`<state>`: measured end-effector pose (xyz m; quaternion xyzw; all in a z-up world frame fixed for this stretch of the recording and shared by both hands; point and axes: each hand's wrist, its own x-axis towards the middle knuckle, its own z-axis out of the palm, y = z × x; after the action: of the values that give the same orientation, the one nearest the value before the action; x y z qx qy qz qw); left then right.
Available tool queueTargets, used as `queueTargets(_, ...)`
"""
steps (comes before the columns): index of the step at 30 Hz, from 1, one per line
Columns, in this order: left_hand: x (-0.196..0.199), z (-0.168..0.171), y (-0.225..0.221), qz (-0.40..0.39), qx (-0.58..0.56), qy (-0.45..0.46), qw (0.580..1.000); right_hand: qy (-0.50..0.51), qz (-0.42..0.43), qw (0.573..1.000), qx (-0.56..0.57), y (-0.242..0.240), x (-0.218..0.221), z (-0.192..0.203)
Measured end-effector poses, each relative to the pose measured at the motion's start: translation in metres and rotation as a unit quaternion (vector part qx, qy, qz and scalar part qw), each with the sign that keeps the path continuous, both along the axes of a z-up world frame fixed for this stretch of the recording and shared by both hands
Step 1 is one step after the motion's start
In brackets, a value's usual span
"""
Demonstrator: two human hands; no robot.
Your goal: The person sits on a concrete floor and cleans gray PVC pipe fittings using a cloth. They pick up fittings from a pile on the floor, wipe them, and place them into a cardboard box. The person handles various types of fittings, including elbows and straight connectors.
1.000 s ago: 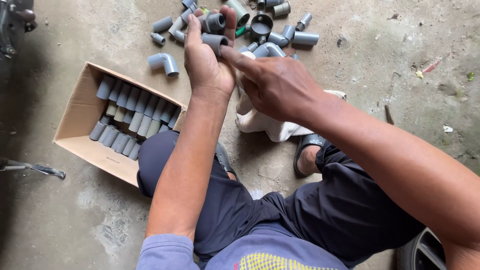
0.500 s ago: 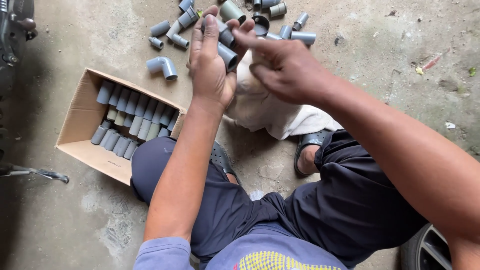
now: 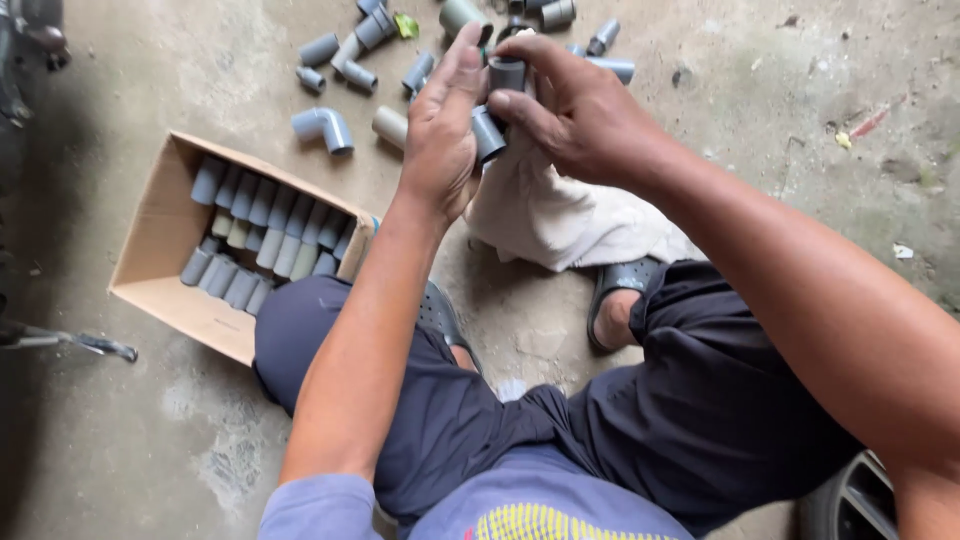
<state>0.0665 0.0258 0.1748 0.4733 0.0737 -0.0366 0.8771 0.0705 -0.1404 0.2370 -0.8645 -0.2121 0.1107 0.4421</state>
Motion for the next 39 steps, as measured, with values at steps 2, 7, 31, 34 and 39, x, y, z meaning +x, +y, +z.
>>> queueTargets(2,0.019,0.006,0.004,0.069,-0.087,0.037,0.993,0.012,0.019,0.998,0.063,-0.001,-0.001,0.012)
queueTargets(7,0.027,-0.009,-0.012,0.213,-0.224,0.072,0.948,-0.104,0.046,0.990,0.079,0.018,-0.007,-0.012)
queueTargets(31,-0.099,-0.070,-0.017,0.088,0.180,-0.073,0.977,-0.137,-0.154,0.976,0.072,0.024,-0.084,-0.091)
queueTargets(34,-0.110,-0.101,-0.021,0.111,0.082,0.003,0.990,-0.050,-0.204,0.968,0.138,0.023,-0.106,-0.117)
queueTargets(39,-0.120,-0.111,-0.019,0.170,-0.067,0.091,0.979,0.055,-0.294,0.889,0.347,0.011,-0.116,-0.134)
